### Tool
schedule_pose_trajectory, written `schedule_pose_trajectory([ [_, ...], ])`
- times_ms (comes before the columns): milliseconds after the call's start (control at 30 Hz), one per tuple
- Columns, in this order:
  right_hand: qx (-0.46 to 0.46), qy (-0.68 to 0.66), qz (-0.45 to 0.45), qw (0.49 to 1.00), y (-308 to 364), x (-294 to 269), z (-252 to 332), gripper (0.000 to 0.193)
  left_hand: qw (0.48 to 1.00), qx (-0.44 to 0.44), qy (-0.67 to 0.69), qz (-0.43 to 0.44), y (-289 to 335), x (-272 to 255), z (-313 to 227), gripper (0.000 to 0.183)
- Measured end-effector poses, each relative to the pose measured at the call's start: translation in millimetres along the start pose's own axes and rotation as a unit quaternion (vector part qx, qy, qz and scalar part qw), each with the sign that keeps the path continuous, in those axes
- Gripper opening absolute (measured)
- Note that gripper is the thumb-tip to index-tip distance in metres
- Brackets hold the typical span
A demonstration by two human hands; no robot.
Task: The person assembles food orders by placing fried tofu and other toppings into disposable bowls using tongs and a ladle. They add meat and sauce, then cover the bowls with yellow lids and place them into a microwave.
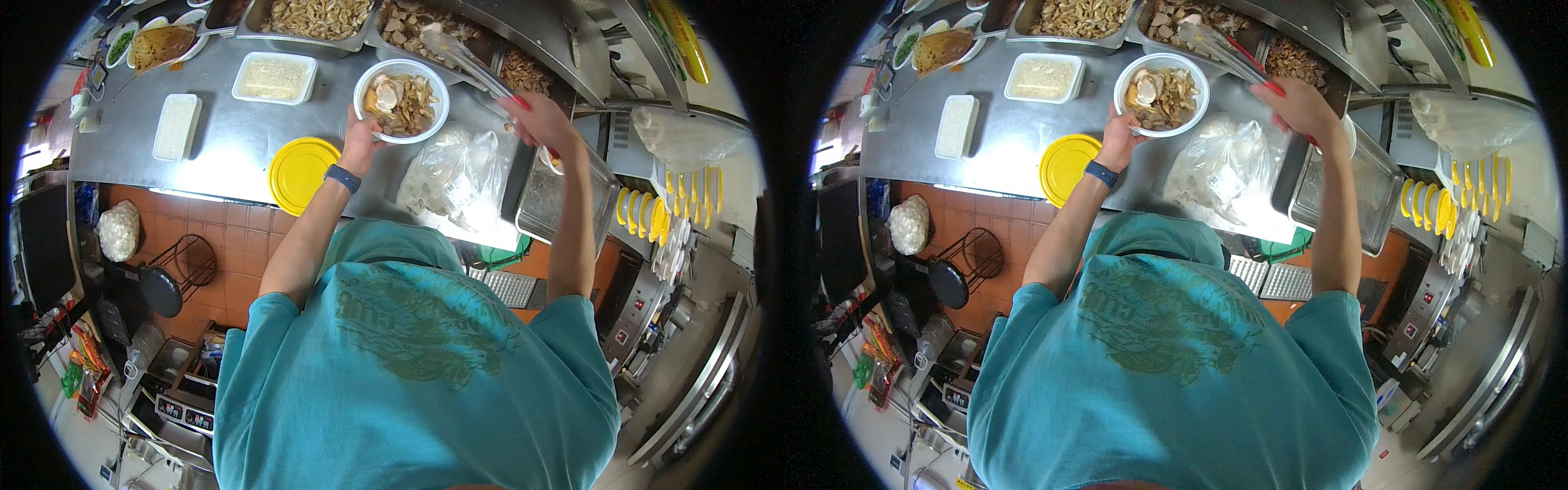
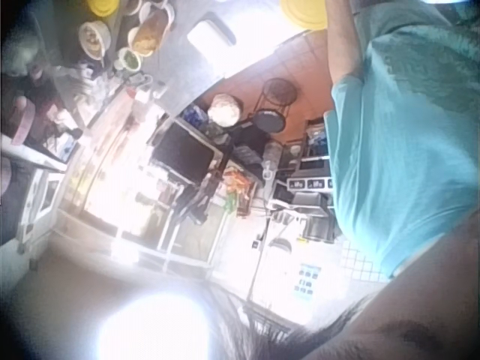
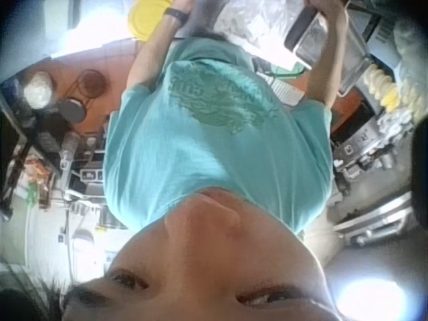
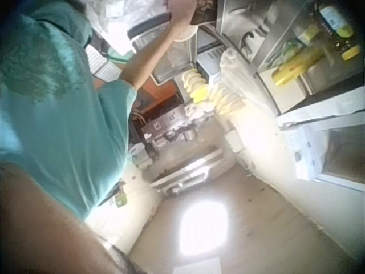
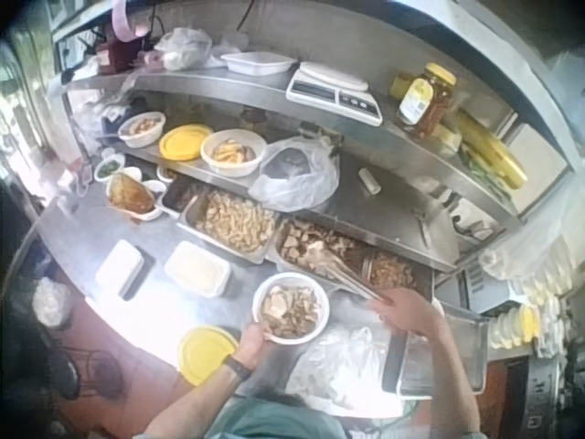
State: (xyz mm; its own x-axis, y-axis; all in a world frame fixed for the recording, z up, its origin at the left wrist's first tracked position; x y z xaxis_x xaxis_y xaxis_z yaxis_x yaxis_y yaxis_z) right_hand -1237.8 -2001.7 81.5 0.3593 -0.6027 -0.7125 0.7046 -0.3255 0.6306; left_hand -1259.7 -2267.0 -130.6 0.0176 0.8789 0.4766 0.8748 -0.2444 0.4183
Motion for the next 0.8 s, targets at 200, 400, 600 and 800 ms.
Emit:
schedule_pose_trajectory([
  [200,0.006,-0.103,-0.048,0.994,-78.5,48.2,6.9,0.043,0.999,-0.007,0.051,0.006,70.5,-24.4,-31.6,0.080],
  [400,0.014,-0.328,-0.044,0.944,-126.4,79.7,-4.9,0.040,0.990,0.036,0.021,-0.136,196.9,-118.4,-71.1,0.081],
  [600,-0.030,-0.446,0.087,0.890,-26.3,177.3,27.3,0.050,0.933,0.173,0.128,-0.288,330.3,-238.5,-100.3,0.087],
  [800,-0.253,-0.252,0.255,0.899,151.7,356.2,215.3,0.032,0.855,0.271,0.261,-0.357,463.4,-369.2,-91.8,0.087],
])
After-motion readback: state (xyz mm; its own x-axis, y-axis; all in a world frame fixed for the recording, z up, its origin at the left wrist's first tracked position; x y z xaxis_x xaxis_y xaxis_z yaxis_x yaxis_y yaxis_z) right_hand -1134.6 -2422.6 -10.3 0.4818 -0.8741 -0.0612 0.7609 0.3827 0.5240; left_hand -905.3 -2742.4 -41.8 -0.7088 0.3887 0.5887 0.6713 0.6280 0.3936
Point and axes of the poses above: each hand's wrist, its own y-axis away from the middle knuckle, its own x-axis out of the palm, z = x × y, the point moved 9 cm from there along -y, towards the middle knuckle, and after that the axes turned 11 degrees about x, right-handed, at the moved point
